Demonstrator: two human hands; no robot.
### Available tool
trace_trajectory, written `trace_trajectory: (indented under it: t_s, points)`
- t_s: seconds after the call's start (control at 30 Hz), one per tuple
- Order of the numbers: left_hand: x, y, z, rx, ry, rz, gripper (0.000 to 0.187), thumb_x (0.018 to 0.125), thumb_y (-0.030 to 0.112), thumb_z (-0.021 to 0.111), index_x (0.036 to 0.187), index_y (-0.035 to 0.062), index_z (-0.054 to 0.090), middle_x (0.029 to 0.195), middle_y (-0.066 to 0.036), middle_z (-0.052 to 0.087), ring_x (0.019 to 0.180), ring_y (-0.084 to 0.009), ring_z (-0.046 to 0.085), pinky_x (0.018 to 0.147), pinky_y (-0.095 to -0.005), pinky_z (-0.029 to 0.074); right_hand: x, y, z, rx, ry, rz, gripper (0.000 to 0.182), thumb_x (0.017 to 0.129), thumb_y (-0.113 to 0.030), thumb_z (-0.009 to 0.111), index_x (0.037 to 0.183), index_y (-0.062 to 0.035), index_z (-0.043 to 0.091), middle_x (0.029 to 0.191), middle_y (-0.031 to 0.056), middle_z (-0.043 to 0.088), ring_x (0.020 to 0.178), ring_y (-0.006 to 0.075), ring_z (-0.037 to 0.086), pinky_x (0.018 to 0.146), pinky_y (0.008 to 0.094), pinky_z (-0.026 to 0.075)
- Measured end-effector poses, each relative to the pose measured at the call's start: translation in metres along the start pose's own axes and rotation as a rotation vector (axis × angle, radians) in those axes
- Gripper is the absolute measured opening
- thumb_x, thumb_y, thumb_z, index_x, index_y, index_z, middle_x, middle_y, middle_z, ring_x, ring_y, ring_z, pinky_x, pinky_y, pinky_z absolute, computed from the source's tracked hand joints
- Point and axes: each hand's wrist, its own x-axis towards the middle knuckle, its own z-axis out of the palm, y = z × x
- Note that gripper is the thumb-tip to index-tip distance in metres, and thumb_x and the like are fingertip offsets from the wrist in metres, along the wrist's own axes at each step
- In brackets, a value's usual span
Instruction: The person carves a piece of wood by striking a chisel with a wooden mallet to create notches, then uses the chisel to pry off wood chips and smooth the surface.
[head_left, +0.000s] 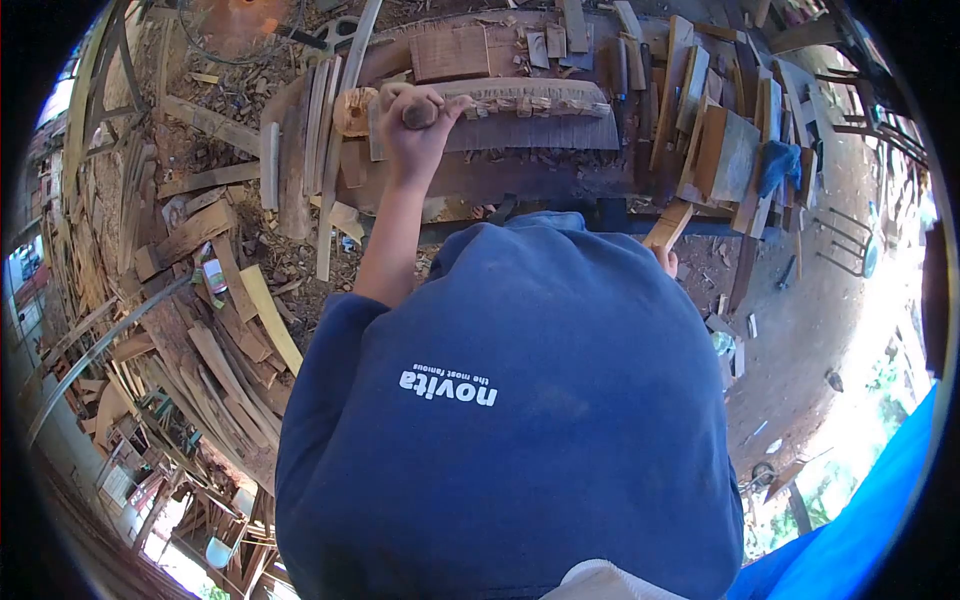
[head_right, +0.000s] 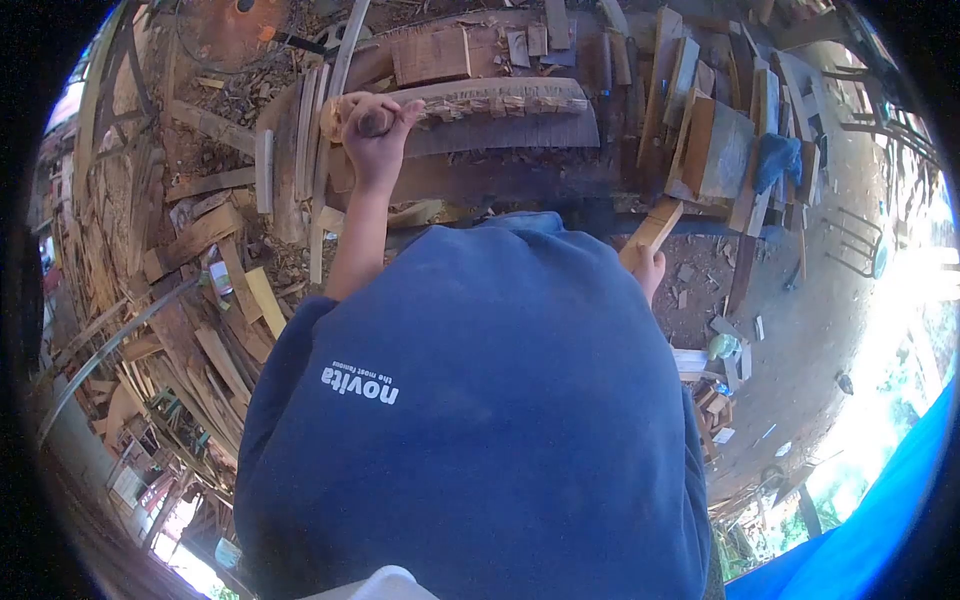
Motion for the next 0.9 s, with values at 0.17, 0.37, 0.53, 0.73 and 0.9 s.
trace_trajectory:
  t_s: [0.17, 0.37, 0.53, 0.73, 0.9]
  points:
    - [0.004, -0.015, 0.025, -0.494, 0.099, -0.27, 0.018, 0.092, 0.011, 0.067, 0.082, 0.0055, 0.052, 0.068, -0.003, 0.055, 0.065, -0.0138, 0.056, 0.064, -0.0303, 0.05, 0.006, 0.013, -0.007, -0.082, -0.055, -0.119, 0.027, 0.087, -0.018, 0.063, 0.099, 0.0046, 0.054, 0.088, 0.0143, 0.062, 0.072, 0.0213, 0.063, 0.063, 0.0338, 0.051]
    - [0.013, -0.004, 0.032, -0.61, 0.352, -0.3, 0.019, 0.095, 0.009, 0.061, 0.079, 0.0063, 0.05, 0.06, -0.004, 0.056, 0.052, -0.0111, 0.055, 0.051, -0.0264, 0.047, 0.009, 0.014, -0.008, 0.016, 0.002, 0.024, 0.024, 0.086, -0.016, 0.065, 0.097, 0.0033, 0.055, 0.086, 0.012, 0.063, 0.071, 0.0191, 0.062, 0.062, 0.0319, 0.05]
    - [0.019, 0.001, 0.029, -0.588, 0.4, -0.326, 0.019, 0.096, 0.012, 0.06, 0.081, 0.0064, 0.049, 0.06, -0.004, 0.056, 0.051, -0.0109, 0.054, 0.052, -0.0265, 0.047, 0.02, 0.032, -0.01, 0.133, -0.001, 0.013, 0.022, 0.084, -0.015, 0.066, 0.093, 0.002, 0.055, 0.083, 0.0102, 0.062, 0.071, 0.0178, 0.062, 0.062, 0.031, 0.05]
    - [0.014, -0.001, 0.036, -0.575, 0.449, -0.295, 0.02, 0.096, 0.014, 0.061, 0.084, 0.0072, 0.047, 0.06, -0.004, 0.056, 0.052, -0.0105, 0.055, 0.052, -0.0263, 0.047, 0.015, 0.017, -0.009, 0.064, 0.044, 0.01, 0.022, 0.082, -0.016, 0.066, 0.09, 0.0015, 0.056, 0.082, 0.0093, 0.062, 0.068, 0.0169, 0.061, 0.061, 0.0312, 0.048]
    - [0.005, 0.003, 0.041, -0.533, 0.397, -0.267, 0.02, 0.098, 0.015, 0.059, 0.087, 0.007, 0.045, 0.062, -0.004, 0.054, 0.054, -0.0115, 0.052, 0.055, -0.0276, 0.047, 0.02, 0.03, -0.018, 0.072, -0.021, 0.093, 0.023, 0.082, -0.017, 0.066, 0.089, 0.0022, 0.057, 0.08, 0.0086, 0.061, 0.069, 0.0165, 0.059, 0.063, 0.0314, 0.046]
